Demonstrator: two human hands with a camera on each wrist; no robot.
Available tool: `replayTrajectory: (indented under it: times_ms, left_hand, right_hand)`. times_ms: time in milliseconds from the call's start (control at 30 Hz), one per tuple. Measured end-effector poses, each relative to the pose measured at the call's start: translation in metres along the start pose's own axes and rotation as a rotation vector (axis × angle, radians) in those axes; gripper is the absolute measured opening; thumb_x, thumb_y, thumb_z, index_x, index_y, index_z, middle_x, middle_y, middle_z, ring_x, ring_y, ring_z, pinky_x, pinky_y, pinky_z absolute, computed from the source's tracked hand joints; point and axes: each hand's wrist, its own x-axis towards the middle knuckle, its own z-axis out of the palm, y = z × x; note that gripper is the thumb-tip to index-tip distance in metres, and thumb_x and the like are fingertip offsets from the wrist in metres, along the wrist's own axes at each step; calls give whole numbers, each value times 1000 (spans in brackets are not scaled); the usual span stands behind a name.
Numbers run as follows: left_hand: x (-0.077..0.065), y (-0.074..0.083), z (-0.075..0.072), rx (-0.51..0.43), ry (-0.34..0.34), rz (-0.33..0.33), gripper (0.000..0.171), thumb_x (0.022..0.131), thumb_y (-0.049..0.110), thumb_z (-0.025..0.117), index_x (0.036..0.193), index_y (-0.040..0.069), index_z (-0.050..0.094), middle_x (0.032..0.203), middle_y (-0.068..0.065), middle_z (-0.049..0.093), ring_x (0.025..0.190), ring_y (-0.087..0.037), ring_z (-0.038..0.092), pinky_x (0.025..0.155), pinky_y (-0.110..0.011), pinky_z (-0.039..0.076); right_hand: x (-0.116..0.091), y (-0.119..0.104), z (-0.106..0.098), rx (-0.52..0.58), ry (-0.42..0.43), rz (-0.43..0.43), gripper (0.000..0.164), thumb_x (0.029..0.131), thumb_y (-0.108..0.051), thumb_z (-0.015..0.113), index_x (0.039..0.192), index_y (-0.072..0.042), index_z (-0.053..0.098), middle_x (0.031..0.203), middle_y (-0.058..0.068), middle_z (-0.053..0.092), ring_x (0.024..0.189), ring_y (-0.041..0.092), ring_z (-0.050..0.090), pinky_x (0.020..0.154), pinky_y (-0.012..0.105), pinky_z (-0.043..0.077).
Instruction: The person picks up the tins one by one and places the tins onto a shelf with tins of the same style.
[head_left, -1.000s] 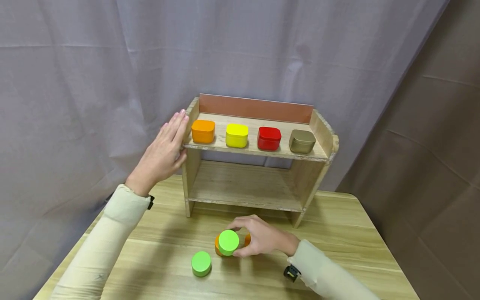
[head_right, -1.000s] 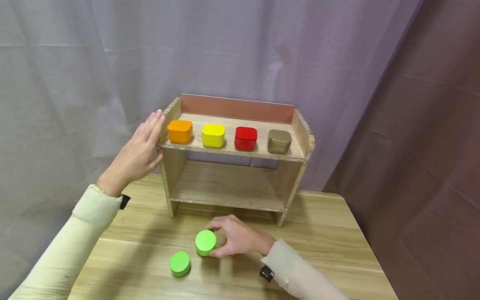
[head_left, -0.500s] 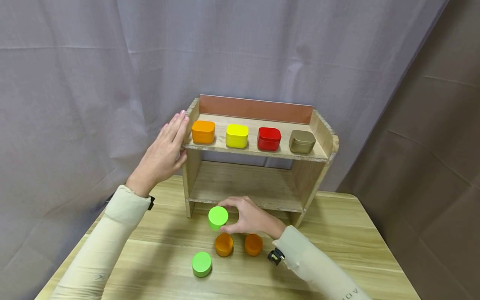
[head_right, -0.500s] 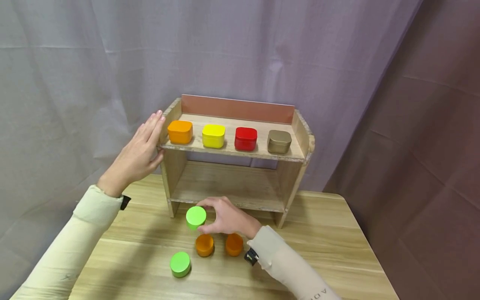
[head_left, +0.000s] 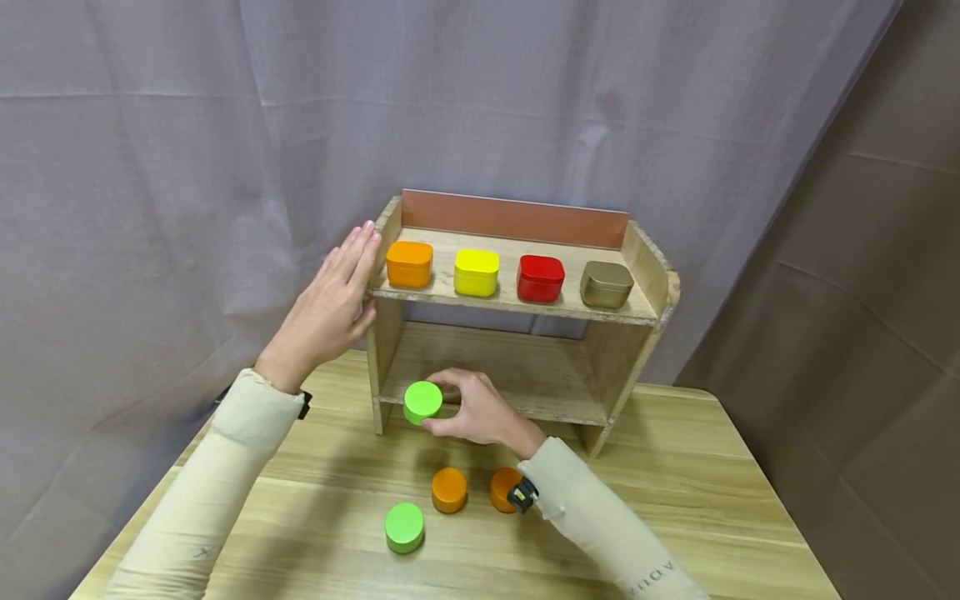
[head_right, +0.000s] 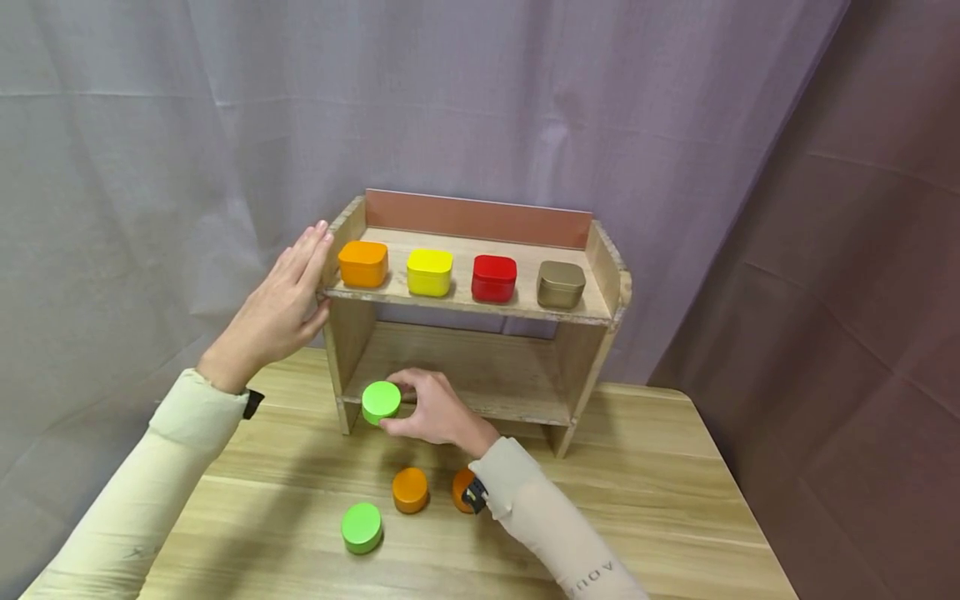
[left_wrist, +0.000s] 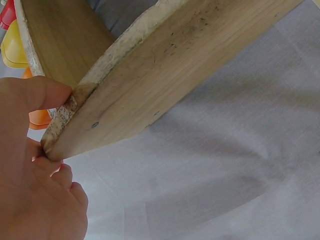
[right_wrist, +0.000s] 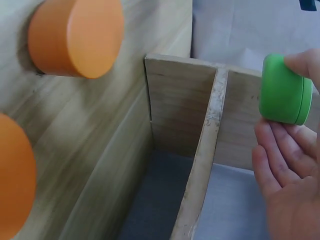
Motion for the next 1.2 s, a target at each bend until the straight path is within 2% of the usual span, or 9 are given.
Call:
replayTrajectory:
  times_ms: [200, 467, 633, 767, 1200]
  left_hand:
    - [0, 0, 0, 2, 0, -1, 91, 93, 6, 66, 168, 0, 15, 179, -18, 12, 165, -36, 19, 133, -57, 22]
    - [0, 1, -1, 1, -1, -5, 91, 92, 6, 66, 168, 0, 15, 178, -18, 12, 165, -36, 19, 134, -57, 22]
    - [0, 0, -1, -2, -2, -6, 91, 92, 6, 66, 168, 0, 15, 179, -17, 12, 165, -36, 19, 134, -57, 22]
    - [0, 0, 0, -4, -1, -7, 91, 92, 6, 65, 168, 0, 15, 179, -17, 12, 165, -36, 19, 134, -57, 22]
    - [0, 0, 1, -3, 6, -3, 91, 93, 6, 65, 168, 0, 15, 178, -18, 12, 165, -36, 19, 132, -59, 24]
  right_hand:
    - [10, 6, 5, 7, 49, 51, 54, 80, -24, 89, 128, -8, 71, 119, 5, 77, 101, 16, 73, 92, 31, 62]
    - [25, 10, 14, -13, 89, 126, 54, 82, -29, 88, 130, -10, 72, 121, 5, 78, 109, 20, 73, 96, 35, 61]
    - [32, 12, 22, -17, 116, 148, 53, 83, -31, 88, 129, -10, 72, 121, 5, 78, 108, 21, 73, 96, 38, 62]
    - [37, 16, 29, -12, 135, 179, 51, 84, -30, 88, 129, -13, 73, 120, 3, 78, 107, 19, 74, 96, 36, 62]
    - [44, 21, 39, 8, 143, 192, 47, 85, -29, 87, 128, -14, 74, 122, 3, 78, 107, 20, 76, 95, 35, 63]
